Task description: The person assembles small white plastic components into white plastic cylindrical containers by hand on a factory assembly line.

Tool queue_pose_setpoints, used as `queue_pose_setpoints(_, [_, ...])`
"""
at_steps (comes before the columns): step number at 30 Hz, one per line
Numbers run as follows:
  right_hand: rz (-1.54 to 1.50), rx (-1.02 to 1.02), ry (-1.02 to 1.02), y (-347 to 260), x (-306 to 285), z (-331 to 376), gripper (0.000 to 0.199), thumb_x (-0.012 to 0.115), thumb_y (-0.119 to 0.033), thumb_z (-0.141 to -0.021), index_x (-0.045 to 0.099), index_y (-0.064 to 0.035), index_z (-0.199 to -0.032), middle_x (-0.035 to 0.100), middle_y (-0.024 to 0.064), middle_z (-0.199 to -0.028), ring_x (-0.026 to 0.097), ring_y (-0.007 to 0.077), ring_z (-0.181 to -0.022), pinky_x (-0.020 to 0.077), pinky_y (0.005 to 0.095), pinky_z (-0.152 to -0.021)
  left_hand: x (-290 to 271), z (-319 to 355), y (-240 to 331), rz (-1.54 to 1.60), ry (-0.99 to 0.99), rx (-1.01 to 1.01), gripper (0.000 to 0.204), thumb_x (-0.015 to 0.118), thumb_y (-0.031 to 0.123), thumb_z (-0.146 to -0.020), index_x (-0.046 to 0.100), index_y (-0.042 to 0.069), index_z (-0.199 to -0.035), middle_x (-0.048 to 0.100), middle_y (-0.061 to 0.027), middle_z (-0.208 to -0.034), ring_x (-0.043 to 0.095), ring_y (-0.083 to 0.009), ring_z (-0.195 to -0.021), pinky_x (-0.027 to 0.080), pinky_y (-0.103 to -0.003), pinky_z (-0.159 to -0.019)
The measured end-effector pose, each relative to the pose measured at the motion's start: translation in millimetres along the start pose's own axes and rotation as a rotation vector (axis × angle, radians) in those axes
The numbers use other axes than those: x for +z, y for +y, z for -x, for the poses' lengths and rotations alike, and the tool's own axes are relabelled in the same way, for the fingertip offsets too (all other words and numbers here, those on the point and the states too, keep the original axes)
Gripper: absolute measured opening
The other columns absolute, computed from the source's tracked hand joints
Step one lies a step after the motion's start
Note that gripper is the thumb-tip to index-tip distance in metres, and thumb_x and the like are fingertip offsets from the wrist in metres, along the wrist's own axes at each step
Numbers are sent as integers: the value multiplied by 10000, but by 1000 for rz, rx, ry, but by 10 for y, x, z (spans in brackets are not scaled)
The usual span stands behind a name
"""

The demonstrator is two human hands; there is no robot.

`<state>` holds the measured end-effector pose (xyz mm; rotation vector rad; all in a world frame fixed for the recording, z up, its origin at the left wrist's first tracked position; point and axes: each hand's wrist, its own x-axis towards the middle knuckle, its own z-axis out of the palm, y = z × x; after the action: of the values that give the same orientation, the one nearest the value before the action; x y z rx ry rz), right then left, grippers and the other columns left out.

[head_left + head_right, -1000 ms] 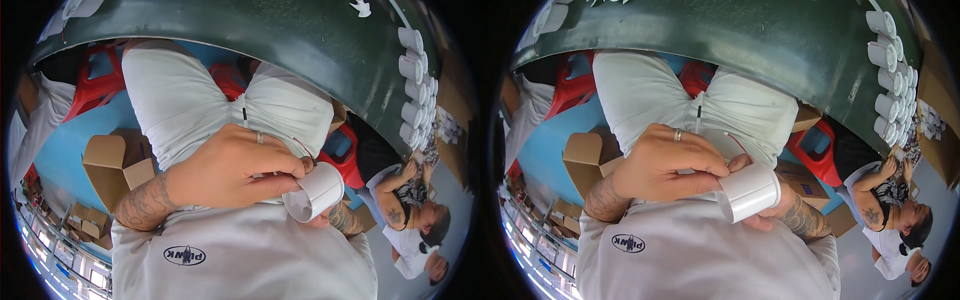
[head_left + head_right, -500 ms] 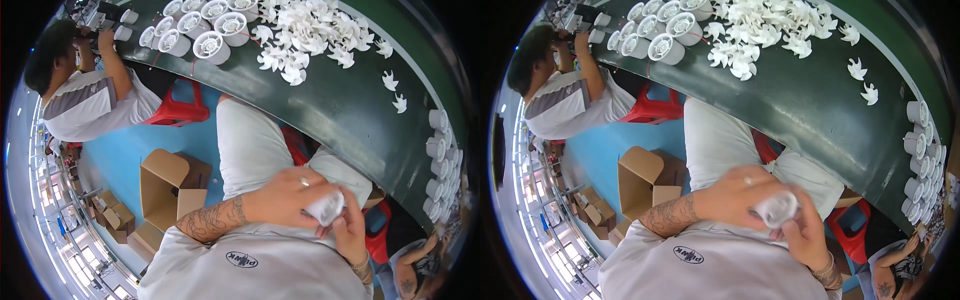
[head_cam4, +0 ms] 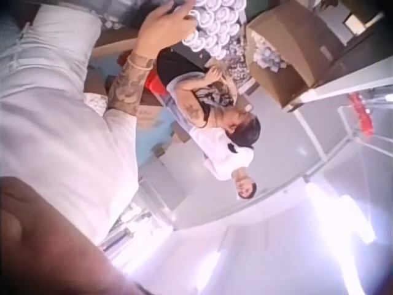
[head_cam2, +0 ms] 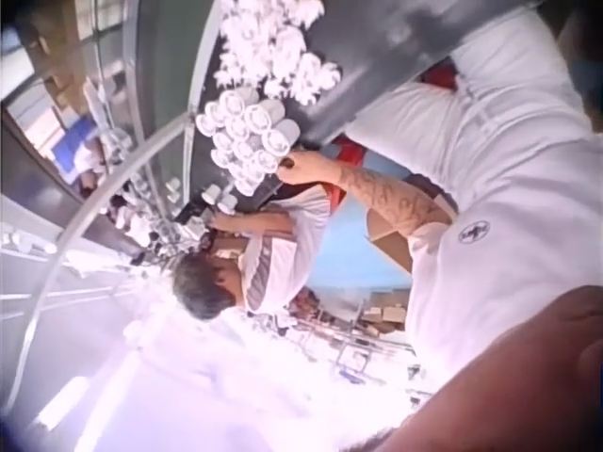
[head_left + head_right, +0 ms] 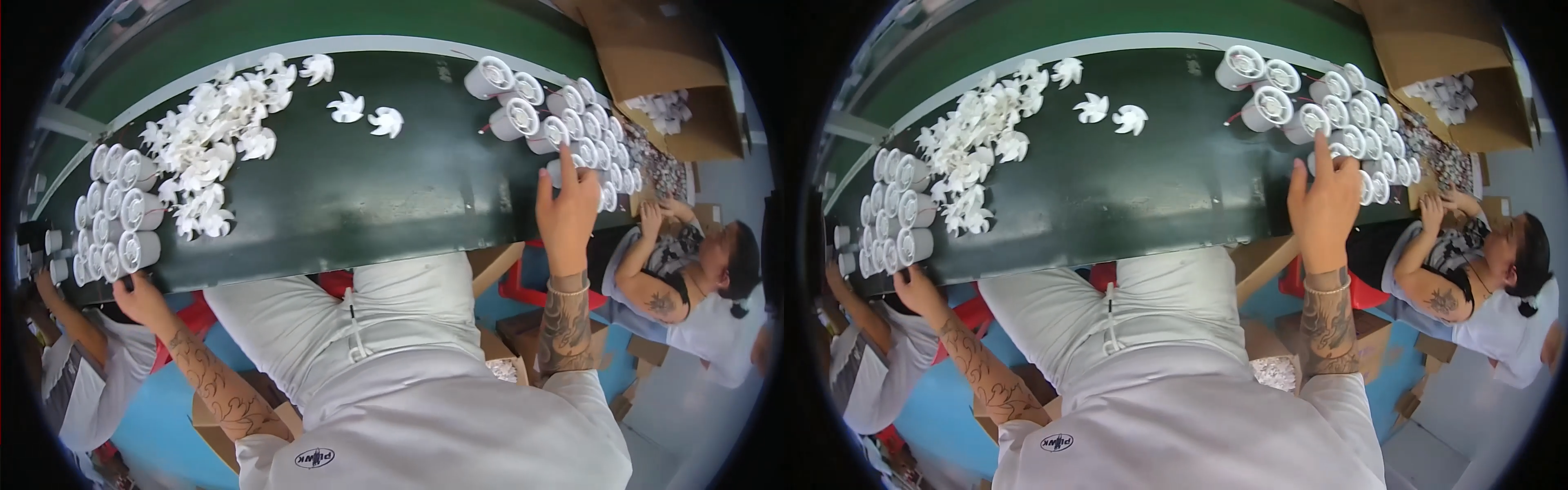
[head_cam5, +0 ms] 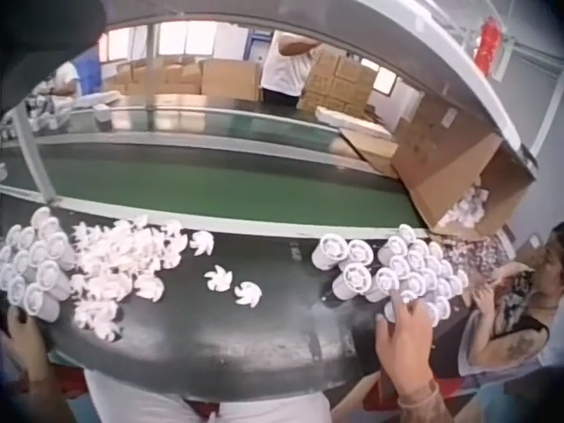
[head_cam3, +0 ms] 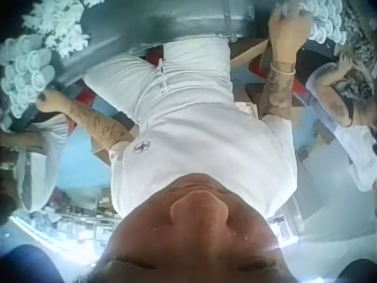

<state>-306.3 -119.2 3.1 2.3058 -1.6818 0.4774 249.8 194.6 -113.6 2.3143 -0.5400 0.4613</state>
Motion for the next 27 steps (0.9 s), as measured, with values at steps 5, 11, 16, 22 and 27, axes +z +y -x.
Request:
queue_pose_setpoints(5, [90,-208,212,-141,152,-383,453,723,-205,-826,630,-98,-1256,602,205,-1119,574,357,-1007,454,447,-839,-184,741,1540,207,358,-70,263,667,116,-855,648,-34,-1070,620,-137,-1041,582,-242,-957,473,-358,-869])
queue_pose_setpoints(11, [-233,-340,-1,-257,208,-455,252,710,-148,-841,685,-32,-1063,654,173,-1053,612,342,-968,479,410,-819,163,1128,3021,398,-459,740,420,684,26,-801,633,77,-1215,620,-151,-1189,585,-336,-1085,462,-418,-939])
queue_pose_setpoints(16, [-593,-300,-276,-421,31,-446,235,664,-105,-878,639,15,-1078,651,159,-954,638,254,-830,513,342,-727,899,1056,3347,272,-482,909,344,701,91,-793,642,62,-1131,623,-101,-1124,597,-300,-1010,495,-438,-824])
queue_pose_setpoints(22, [-800,2,-675,-357,-23,-642,352,604,-154,-946,512,-71,-1275,607,66,-801,625,128,-731,509,240,-594,970,1041,3342,154,-538,920,194,657,107,-803,637,40,-984,616,-94,-901,628,-248,-855,551,-358,-698])
queue_pose_setpoints(27, [-1003,375,-1374,-271,-70,-857,396,545,-283,-1005,461,-157,-1370,637,54,-790,633,113,-573,540,238,-498,839,1067,3210,261,-587,846,306,632,97,-830,600,41,-1129,619,-112,-863,636,-278,-831,552,-396,-692])
